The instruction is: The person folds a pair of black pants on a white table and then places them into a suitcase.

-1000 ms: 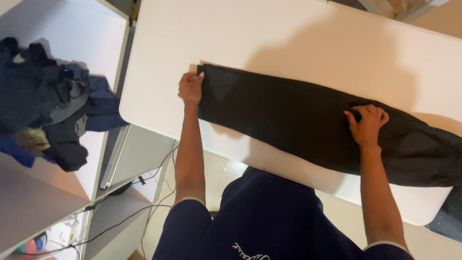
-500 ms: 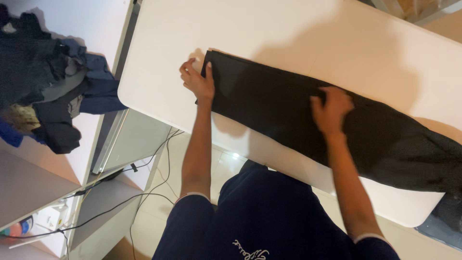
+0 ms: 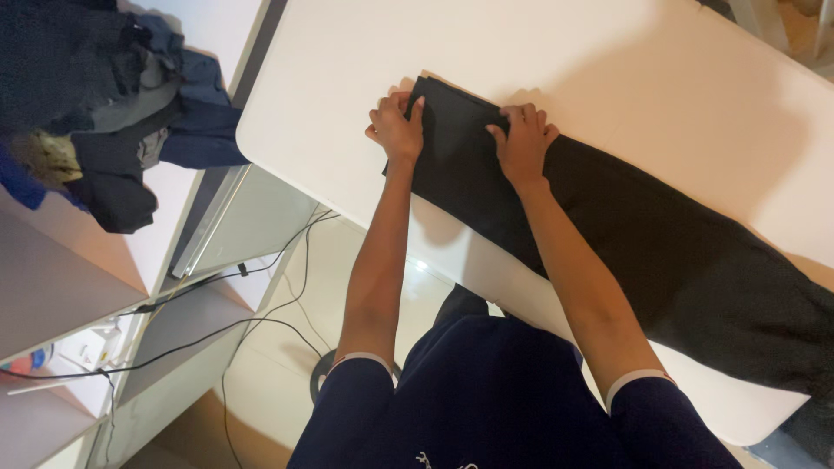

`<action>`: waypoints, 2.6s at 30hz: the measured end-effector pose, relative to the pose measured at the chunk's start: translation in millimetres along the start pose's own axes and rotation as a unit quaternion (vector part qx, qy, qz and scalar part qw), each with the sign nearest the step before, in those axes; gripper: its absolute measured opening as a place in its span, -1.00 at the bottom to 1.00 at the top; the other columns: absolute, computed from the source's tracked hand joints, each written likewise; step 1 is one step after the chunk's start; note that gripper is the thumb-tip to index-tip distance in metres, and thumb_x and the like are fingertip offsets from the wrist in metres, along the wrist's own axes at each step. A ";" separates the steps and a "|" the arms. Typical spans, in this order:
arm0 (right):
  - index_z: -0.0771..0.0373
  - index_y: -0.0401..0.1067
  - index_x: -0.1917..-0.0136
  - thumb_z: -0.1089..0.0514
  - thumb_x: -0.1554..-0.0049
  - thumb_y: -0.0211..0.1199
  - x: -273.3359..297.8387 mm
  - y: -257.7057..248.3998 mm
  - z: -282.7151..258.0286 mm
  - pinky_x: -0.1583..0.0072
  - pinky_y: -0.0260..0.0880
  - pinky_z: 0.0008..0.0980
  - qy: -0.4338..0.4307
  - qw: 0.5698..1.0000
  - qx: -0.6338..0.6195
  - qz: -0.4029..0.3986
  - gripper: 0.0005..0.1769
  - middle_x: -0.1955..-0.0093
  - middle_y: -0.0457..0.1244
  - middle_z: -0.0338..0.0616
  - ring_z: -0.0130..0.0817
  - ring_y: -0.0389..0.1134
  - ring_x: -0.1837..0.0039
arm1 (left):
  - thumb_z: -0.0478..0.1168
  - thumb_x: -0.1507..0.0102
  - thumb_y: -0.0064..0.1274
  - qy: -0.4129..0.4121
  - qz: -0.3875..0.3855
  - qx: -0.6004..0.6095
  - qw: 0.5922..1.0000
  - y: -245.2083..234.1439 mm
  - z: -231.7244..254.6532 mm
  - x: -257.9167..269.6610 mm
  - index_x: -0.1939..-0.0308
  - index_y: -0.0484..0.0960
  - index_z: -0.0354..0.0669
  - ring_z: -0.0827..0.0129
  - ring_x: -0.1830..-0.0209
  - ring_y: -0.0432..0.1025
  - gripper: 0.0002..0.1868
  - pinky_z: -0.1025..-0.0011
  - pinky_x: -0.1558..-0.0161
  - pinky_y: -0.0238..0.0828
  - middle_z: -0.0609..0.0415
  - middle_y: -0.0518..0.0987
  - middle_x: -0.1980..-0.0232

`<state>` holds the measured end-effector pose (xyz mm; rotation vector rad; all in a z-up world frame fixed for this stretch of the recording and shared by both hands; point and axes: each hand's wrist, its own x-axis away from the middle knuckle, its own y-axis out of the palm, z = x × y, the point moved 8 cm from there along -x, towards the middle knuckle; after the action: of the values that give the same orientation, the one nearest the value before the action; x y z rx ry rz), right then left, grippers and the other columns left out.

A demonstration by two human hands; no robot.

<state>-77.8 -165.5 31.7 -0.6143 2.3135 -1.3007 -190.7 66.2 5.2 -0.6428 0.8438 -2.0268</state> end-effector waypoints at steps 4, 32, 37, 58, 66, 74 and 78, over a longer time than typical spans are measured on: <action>0.00 0.47 -0.08 0.03 -0.34 0.35 -6.8 4.1 16.3 -0.31 -0.01 -0.02 0.039 0.999 0.015 -0.022 -0.90 -0.09 0.27 -0.37 -0.27 0.21 -0.23 | 0.02 -0.27 0.23 0.011 0.006 0.035 0.999 -2.1 0.6 -1.9 0.17 0.67 0.08 0.28 -0.03 0.38 -0.81 0.09 -0.19 0.07 0.27 0.55 0.15; 0.22 0.42 -0.32 -0.02 -0.33 0.37 117.8 -122.6 145.4 -0.35 -0.07 0.05 0.055 0.996 0.065 0.012 -0.59 -0.23 0.18 -0.02 -0.06 0.13 -0.31 | -0.05 -0.38 0.10 0.399 -0.136 -0.039 0.906 80.5 130.7 141.5 -0.33 0.50 0.08 0.21 -0.52 0.18 -0.57 -0.09 -0.47 -0.13 0.20 0.39 -0.42; 0.19 0.44 -0.10 -0.02 -0.26 0.39 107.3 -131.6 164.4 -0.30 0.01 0.02 0.060 0.995 0.067 -0.034 -0.70 -0.10 0.26 0.01 -0.03 0.21 -0.20 | -0.01 -0.24 0.20 0.466 -0.202 -0.017 0.861 115.4 179.9 142.9 0.05 0.66 0.02 0.20 -0.19 0.31 -0.73 -0.02 -0.33 -0.02 0.19 0.54 -0.03; 0.28 0.52 0.07 -0.24 -0.31 0.37 174.3 -195.5 279.1 -0.20 0.14 -0.05 0.117 0.986 0.113 0.021 -0.50 0.15 0.36 -0.01 -0.03 0.33 0.02 | -0.07 -0.30 0.16 0.439 -0.038 -0.045 0.897 125.2 198.2 164.7 0.09 0.56 -0.02 0.13 -0.12 0.30 -0.80 -0.10 -0.24 0.03 0.11 0.47 0.06; 0.24 0.52 0.03 -0.15 -0.41 0.28 181.0 -208.4 308.1 -0.29 0.01 0.00 0.163 0.981 0.102 0.019 -0.60 0.06 0.38 -0.08 -0.09 0.30 -0.03 | 0.01 -0.35 0.17 0.410 -0.188 -0.061 0.891 159.7 217.7 175.6 0.11 0.60 0.02 0.15 -0.10 0.32 -0.79 -0.11 -0.31 -0.03 0.22 0.57 0.12; 0.22 0.54 0.05 -0.22 -0.27 0.36 204.5 -225.2 326.6 -0.24 -0.01 0.03 0.094 0.990 0.107 0.016 -0.56 0.07 0.38 -0.09 -0.06 0.27 -0.09 | -0.03 -0.26 0.20 0.510 -0.142 -0.032 0.848 160.9 242.9 209.9 0.11 0.61 -0.06 0.05 -0.12 0.28 -0.75 -0.15 -0.24 -0.04 0.07 0.55 0.05; 0.23 0.54 0.02 -0.27 -0.38 0.35 230.8 -243.1 368.8 -0.33 0.00 0.10 0.133 0.979 0.155 -0.006 -0.50 0.09 0.38 -0.12 -0.07 0.26 -0.15 | -0.06 -0.33 0.20 0.418 -0.215 -0.046 0.881 178.7 236.0 197.4 0.10 0.64 -0.02 0.12 -0.14 0.30 -0.82 -0.14 -0.28 -0.05 0.15 0.58 0.07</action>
<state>-21.3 -660.6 34.5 -0.3688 2.2369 -1.7985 -42.9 -254.5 49.1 0.0629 1.3841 -2.7311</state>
